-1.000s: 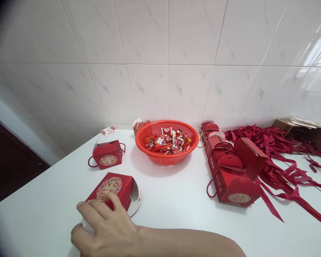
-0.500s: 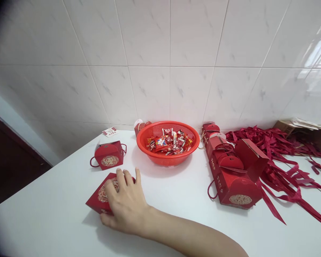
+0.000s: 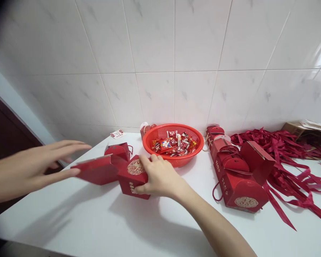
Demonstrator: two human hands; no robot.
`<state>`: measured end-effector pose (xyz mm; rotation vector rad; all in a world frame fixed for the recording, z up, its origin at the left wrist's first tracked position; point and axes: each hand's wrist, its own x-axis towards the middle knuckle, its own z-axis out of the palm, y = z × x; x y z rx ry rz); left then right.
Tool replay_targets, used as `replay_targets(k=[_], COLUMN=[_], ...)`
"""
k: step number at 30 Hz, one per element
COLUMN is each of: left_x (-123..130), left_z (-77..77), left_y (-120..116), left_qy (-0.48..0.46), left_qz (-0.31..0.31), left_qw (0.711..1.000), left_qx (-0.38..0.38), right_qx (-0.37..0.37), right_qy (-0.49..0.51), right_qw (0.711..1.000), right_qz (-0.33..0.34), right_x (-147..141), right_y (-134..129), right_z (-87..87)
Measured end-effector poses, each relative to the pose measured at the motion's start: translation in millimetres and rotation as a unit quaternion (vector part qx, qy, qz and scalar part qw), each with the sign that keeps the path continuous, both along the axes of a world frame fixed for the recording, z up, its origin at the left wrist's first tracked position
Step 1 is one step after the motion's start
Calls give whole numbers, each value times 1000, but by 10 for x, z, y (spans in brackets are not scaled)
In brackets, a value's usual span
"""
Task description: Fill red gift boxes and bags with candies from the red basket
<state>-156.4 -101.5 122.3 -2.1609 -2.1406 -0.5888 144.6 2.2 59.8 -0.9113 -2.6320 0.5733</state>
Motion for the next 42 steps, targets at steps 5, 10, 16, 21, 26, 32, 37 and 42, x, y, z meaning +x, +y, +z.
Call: replay_targets(k=[5, 10, 16, 21, 26, 32, 37, 42], left_x=[553, 1188, 1659, 1785, 1835, 1879, 1777, 1679], left_z=[-102, -360, -626, -940, -1208, -1248, -1280, -1307], left_y=[360, 419, 696, 933, 973, 953, 1028, 1119], left_qy=[-4, -55, -141, -285, -352, -336, -358, -398], left_qz=[-140, -193, -215, -247, -253, -250, -235, -216], left_qw=[989, 979, 960, 920, 897, 906, 903, 891], left_qx=[-55, -41, -109, -107, -87, -56, -23, -35], right_qx=[-29, -50, -39, -49, -36, -53, -56, -89], right_qy=[11, -42, -139, -137, -161, -155, -117, -29], right_qw=[999, 992, 984, 985, 984, 986, 991, 995], right_qz=[-42, -107, -106, -93, -65, -33, -6, 16], right_x=[240, 370, 533, 688, 700, 660, 714, 831], right_y=[103, 133, 184, 282, 378, 474, 514, 438], right_z=[197, 299, 371, 406, 361, 291, 225, 48])
